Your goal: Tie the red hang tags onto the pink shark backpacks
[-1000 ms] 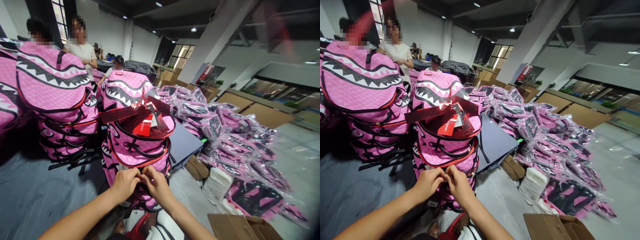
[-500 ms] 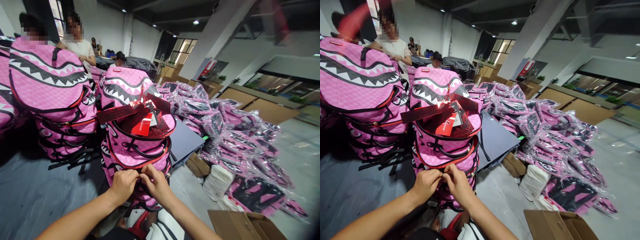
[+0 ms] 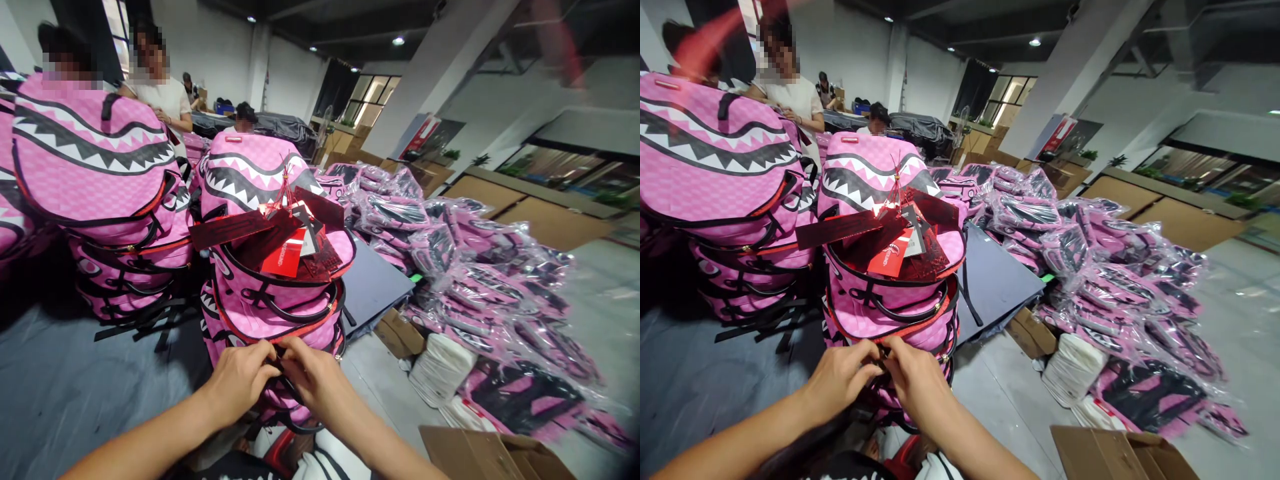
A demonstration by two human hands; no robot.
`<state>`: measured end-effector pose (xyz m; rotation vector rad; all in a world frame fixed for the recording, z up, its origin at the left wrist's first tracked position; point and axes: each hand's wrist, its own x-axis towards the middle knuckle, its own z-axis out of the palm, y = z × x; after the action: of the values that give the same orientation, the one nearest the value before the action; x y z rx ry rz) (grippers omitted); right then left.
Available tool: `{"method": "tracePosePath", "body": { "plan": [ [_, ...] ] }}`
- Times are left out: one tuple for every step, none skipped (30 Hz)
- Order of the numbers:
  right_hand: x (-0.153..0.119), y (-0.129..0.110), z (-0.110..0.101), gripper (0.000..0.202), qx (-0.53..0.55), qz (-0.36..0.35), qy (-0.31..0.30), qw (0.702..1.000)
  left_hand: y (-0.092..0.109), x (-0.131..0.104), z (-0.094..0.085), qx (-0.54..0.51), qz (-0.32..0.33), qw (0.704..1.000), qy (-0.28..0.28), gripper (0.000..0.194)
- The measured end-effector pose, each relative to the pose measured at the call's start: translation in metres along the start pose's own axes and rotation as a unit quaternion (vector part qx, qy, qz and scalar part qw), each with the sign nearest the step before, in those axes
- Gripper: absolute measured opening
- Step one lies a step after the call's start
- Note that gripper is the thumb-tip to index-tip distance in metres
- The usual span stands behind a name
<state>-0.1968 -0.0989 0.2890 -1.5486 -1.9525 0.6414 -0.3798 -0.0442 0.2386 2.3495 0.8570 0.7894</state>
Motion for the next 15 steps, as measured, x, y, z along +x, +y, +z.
{"method": "tracePosePath", "body": {
  "plan": [
    [0.003,-0.007,-0.015,0.015,-0.043,-0.023,0.020,0.999,0.006,0.006,-0.017,-0.019,-0.004,1.000,0.012,0.009],
    [0.011,-0.015,-0.032,0.015,-0.088,-0.046,0.060,0.993,0.012,0.016,-0.038,-0.034,-0.007,0.999,0.041,0.010],
    [0.024,-0.022,-0.050,0.014,-0.131,-0.062,0.116,0.983,0.017,0.031,-0.060,-0.044,-0.010,0.996,0.081,0.009],
    [0.043,-0.028,-0.068,0.015,-0.173,-0.071,0.175,0.966,0.021,0.051,-0.082,-0.052,-0.017,0.991,0.125,0.009],
    [0.066,-0.032,-0.084,0.019,-0.216,-0.064,0.228,0.947,0.023,0.077,-0.103,-0.052,-0.028,0.983,0.175,0.013],
    [0.094,-0.034,-0.097,0.023,-0.251,-0.047,0.269,0.929,0.022,0.108,-0.122,-0.042,-0.037,0.976,0.210,0.014],
    [0.123,-0.034,-0.108,0.026,-0.272,-0.022,0.294,0.916,0.020,0.143,-0.136,-0.029,-0.043,0.968,0.244,0.016],
    [0.152,-0.033,-0.115,0.028,-0.287,0.003,0.298,0.911,0.018,0.179,-0.146,-0.016,-0.054,0.963,0.264,0.018],
    [0.179,-0.031,-0.118,0.029,-0.298,0.033,0.289,0.909,0.015,0.213,-0.151,-0.010,-0.073,0.960,0.269,0.020],
    [0.201,-0.029,-0.119,0.030,-0.305,0.057,0.269,0.912,0.012,0.245,-0.153,-0.009,-0.100,0.959,0.266,0.021],
    [0.218,-0.029,-0.117,0.029,-0.309,0.074,0.245,0.916,0.010,0.271,-0.152,-0.016,-0.124,0.961,0.245,0.022],
    [0.229,-0.030,-0.114,0.027,-0.312,0.088,0.223,0.919,0.009,0.291,-0.150,-0.031,-0.156,0.964,0.211,0.022],
    [0.236,-0.033,-0.110,0.024,-0.314,0.096,0.209,0.921,0.009,0.305,-0.147,-0.052,-0.188,0.967,0.162,0.021],
    [0.238,-0.037,-0.107,0.023,-0.318,0.100,0.205,0.920,0.008,0.315,-0.144,-0.074,-0.203,0.970,0.107,0.017],
    [0.237,-0.042,-0.105,0.024,-0.324,0.103,0.208,0.917,0.008,0.321,-0.141,-0.074,-0.215,0.969,0.094,0.012]
  ]
}}
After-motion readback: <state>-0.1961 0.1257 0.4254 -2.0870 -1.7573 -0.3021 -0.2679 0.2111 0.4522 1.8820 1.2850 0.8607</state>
